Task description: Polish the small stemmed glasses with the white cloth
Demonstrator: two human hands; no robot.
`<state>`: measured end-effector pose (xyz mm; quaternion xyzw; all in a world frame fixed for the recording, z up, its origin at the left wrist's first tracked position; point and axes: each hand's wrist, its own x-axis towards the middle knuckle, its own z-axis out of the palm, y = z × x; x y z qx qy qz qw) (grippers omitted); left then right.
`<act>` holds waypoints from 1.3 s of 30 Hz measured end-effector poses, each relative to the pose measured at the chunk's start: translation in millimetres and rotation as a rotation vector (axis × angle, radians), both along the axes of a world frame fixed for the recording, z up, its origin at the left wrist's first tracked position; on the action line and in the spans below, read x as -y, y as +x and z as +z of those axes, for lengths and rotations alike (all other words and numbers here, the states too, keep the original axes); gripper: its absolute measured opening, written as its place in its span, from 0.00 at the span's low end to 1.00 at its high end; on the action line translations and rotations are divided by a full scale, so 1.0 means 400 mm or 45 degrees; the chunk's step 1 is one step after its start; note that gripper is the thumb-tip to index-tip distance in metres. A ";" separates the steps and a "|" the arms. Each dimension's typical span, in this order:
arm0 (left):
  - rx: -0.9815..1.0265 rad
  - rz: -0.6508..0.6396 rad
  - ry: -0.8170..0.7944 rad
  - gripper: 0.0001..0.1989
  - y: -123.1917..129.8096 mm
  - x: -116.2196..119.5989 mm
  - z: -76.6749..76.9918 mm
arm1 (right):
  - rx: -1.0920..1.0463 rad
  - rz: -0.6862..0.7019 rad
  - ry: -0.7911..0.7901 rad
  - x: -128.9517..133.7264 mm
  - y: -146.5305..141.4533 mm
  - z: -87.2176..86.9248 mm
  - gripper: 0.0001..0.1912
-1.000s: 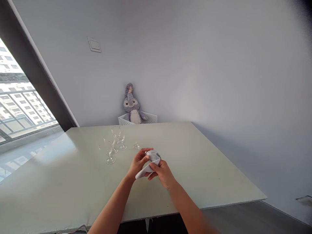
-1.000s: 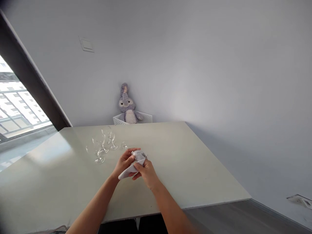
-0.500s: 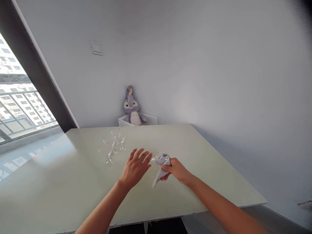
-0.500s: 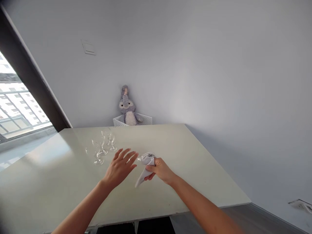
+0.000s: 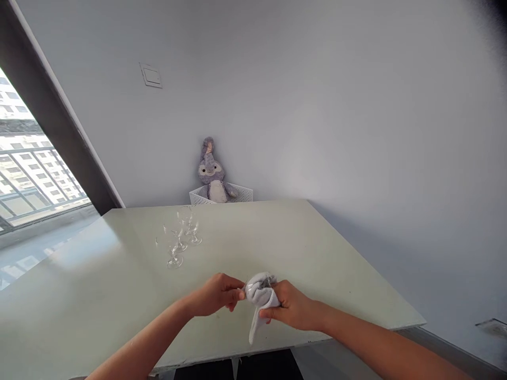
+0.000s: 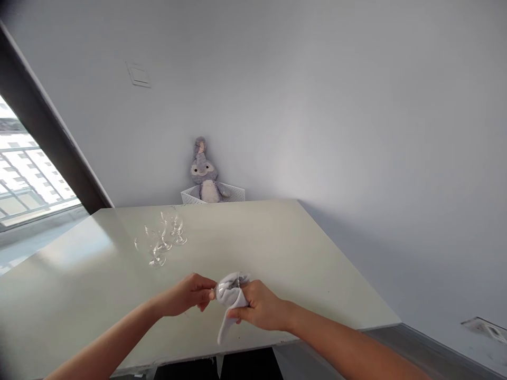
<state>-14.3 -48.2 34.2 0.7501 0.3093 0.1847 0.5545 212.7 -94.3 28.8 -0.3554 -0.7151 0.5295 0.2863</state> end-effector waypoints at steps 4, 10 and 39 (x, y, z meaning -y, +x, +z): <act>0.143 0.490 0.501 0.14 0.029 0.030 -0.013 | -0.389 -0.254 -0.508 -0.009 -0.031 -0.032 0.20; -0.512 0.178 1.117 0.15 0.010 0.031 0.019 | -0.173 -0.038 -0.204 0.001 -0.031 -0.034 0.19; -0.611 0.280 1.549 0.14 -0.016 0.034 0.021 | -0.416 -0.174 -0.457 -0.014 -0.064 -0.023 0.22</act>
